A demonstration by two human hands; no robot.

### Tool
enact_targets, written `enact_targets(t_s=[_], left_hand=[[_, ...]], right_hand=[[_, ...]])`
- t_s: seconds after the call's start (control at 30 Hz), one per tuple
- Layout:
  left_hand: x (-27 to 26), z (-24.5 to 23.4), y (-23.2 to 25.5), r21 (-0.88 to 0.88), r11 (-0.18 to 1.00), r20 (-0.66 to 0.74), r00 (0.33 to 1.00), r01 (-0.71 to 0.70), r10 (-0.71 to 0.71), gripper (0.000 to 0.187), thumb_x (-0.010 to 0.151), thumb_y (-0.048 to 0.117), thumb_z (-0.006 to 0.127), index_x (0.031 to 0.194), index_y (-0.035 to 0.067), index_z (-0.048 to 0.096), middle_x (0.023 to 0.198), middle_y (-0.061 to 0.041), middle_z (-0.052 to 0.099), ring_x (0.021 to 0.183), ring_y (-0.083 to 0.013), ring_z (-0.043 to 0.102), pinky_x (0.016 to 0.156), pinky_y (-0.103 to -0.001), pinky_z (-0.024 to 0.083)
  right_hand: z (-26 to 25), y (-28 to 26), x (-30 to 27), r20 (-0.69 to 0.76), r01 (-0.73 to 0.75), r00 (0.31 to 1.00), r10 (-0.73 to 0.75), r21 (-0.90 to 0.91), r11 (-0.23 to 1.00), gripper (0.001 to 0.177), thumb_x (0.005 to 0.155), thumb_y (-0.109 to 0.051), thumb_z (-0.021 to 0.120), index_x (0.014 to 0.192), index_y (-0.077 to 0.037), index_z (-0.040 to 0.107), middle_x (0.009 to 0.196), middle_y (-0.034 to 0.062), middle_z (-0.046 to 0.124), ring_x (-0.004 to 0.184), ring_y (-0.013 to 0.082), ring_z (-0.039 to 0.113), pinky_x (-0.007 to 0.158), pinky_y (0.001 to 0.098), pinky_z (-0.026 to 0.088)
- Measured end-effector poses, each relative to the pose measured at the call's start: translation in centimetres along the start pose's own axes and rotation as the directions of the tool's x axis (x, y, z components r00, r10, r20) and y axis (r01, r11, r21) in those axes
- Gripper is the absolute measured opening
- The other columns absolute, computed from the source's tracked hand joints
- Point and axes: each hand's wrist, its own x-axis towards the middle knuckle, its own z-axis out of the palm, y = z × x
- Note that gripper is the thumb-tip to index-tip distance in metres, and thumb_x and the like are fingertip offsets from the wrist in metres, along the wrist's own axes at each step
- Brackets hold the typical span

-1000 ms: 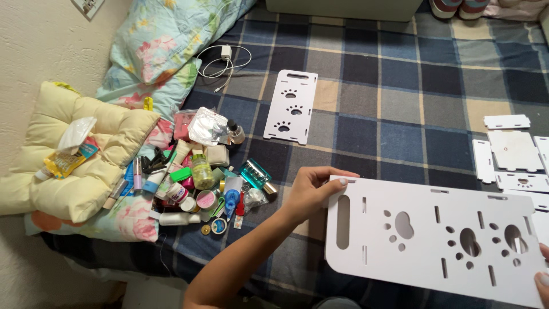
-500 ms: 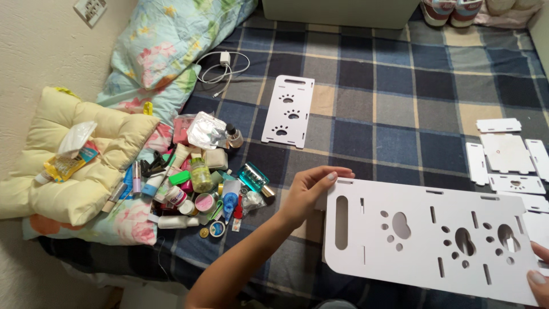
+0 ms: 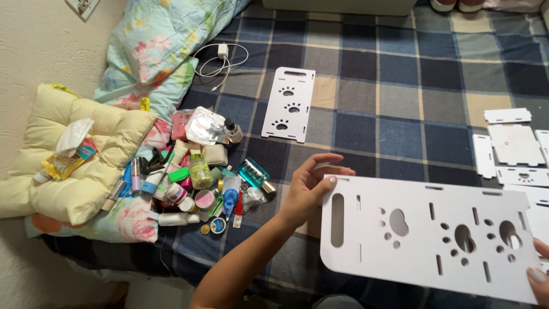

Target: The person assembles a white plastic storage unit by snapping together multiple flat panels with paw-print cutouts. They align and press the panels into slots to form a box-like structure, then add a top panel to complete the unit.

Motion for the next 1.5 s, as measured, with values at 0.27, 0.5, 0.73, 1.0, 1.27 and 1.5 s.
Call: enact_targets(t_s=[0.27,0.5,0.73,1.0,1.27,1.5], left_hand=[[1.8,-1.2,-0.6,0.120,0.987,0.039,0.994,-0.109,0.105,0.026,0.099,0.009,0.061,0.122,-0.001,0.064,0.121,-0.017,0.073,0.106,-0.0250,0.071,0.096,-0.038,0.063],[-3.0,0.1,0.2,0.264,0.925,-0.345,0.869,-0.274,0.355,0.054,0.092,0.023,0.065,0.140,0.005,0.049,0.138,-0.015,0.054,0.130,-0.0235,0.055,0.116,-0.039,0.046],[-10.9,9.1,-5.1,0.513,0.761,-0.342,0.719,-0.397,0.605,0.071,0.084,0.009,0.075,0.142,0.006,0.033,0.147,-0.021,0.044,0.133,-0.0263,0.055,0.111,-0.041,0.048],[-9.0,11.2,-7.3,0.465,0.808,-0.517,0.630,-0.362,0.580,0.075,0.093,-0.001,0.075,0.148,0.006,0.024,0.117,-0.022,0.071,0.111,-0.0245,0.070,0.097,-0.035,0.057],[-7.9,12.5,-7.6,0.358,0.853,-0.649,0.556,-0.379,0.519,0.065,0.096,-0.007,0.070,0.144,0.008,0.028,0.116,-0.023,0.070,0.113,-0.0246,0.070,0.098,-0.035,0.056],[-7.9,12.8,-6.4,0.368,0.848,-0.609,0.591,-0.381,0.529,0.063,0.096,-0.007,0.068,0.142,0.009,0.027,0.128,-0.023,0.062,0.120,-0.0273,0.067,0.101,-0.036,0.058]], right_hand=[[3.2,-13.2,-4.0,-0.151,-0.097,0.983,0.101,0.032,0.995,0.058,0.104,-0.006,0.056,0.160,0.000,0.043,0.091,0.0285,0.070,0.072,0.0291,0.071,0.061,0.0410,0.060],[4.3,-26.7,-7.5,-0.220,-0.141,0.963,0.158,0.091,0.986,0.046,0.100,-0.009,0.060,0.145,-0.001,0.056,0.072,0.0089,0.066,0.059,0.0073,0.062,0.048,0.0247,0.049],[5.3,-29.0,-6.7,-0.258,0.049,0.966,0.000,0.184,0.982,0.039,0.098,-0.004,0.068,0.138,-0.001,0.065,0.068,0.0008,0.060,0.053,0.0059,0.051,0.043,0.0212,0.036],[6.2,-28.4,-5.7,-0.239,0.140,0.968,-0.069,0.290,0.947,0.039,0.097,-0.003,0.069,0.136,0.003,0.064,0.070,0.0019,0.064,0.054,0.0045,0.054,0.044,0.0190,0.039],[6.2,-27.6,-4.7,-0.235,0.172,0.968,-0.091,0.352,0.920,0.039,0.098,-0.002,0.068,0.136,0.006,0.063,0.072,0.0019,0.063,0.056,0.0029,0.055,0.048,0.0170,0.041],[6.1,-27.4,-4.2,-0.235,0.174,0.967,-0.099,0.325,0.929,0.039,0.098,-0.001,0.069,0.136,0.006,0.064,0.071,0.0027,0.063,0.056,0.0035,0.055,0.048,0.0178,0.042]])
